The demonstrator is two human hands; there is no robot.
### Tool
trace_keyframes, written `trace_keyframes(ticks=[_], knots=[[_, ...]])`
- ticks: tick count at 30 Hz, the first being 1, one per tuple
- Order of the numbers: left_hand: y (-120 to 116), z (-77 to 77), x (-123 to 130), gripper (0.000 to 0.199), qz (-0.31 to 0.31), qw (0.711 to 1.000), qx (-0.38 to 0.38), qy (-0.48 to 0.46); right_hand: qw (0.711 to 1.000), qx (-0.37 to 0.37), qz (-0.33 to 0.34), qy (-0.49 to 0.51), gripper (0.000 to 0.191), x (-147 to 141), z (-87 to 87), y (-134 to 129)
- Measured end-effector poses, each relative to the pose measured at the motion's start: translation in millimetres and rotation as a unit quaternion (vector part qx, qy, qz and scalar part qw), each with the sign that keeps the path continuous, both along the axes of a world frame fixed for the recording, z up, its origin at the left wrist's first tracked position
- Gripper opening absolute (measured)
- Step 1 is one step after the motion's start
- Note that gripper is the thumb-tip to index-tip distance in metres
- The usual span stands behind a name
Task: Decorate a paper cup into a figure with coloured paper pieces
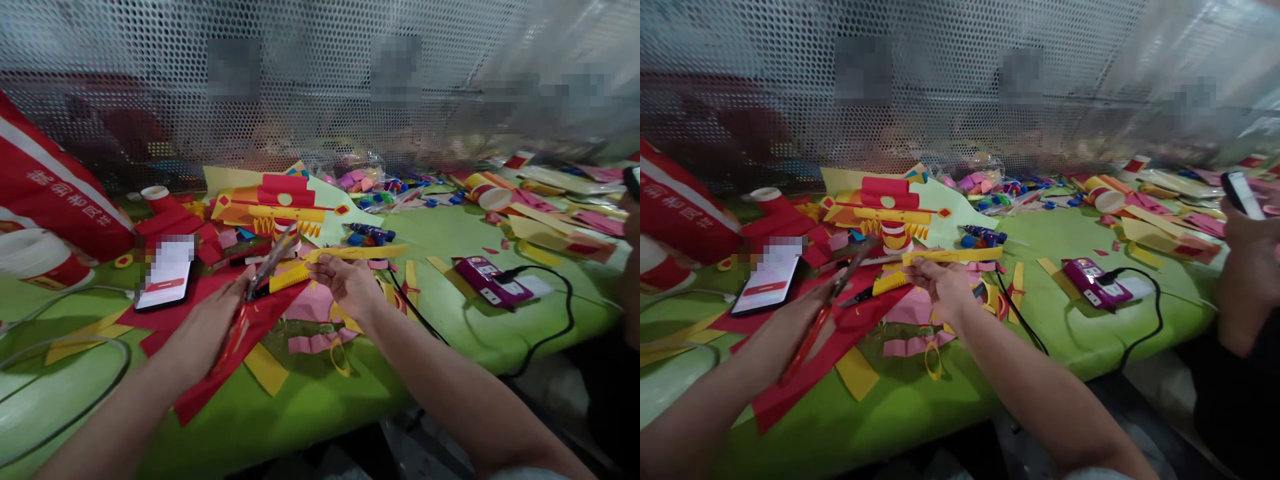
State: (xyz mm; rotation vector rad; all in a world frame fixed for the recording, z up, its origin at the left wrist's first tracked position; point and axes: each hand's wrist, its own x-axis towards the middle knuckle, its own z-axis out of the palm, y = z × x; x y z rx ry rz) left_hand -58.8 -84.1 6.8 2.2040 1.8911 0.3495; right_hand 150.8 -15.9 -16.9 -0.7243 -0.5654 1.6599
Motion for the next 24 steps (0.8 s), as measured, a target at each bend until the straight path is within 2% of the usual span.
trace_keyframes(ticks=[3,8,14,24], knots=[[-2.0,-6.5,6.6,0.061,-0.041,0.999,-0.025,0.009,1.000,-0.002,-0.003,-0.013,0.017,-2.9,0.3,-3.1],[-1.7,-17.5,23.6,0.064,-0.037,0.999,-0.010,0.000,1.000,-0.017,-0.007,0.004,0.014,-9.3,-1.0,-8.5],[-3.3,-12.7,40.8,0.064,-0.038,0.999,-0.022,0.015,0.998,0.003,0.012,0.062,0.015,-12.3,-2.6,-14.4],[-1.3,-7.7,50.0,0.064,-0.005,0.999,-0.046,0.010,0.997,0.024,0.012,0.071,0.024,-17.6,-3.6,-17.3]])
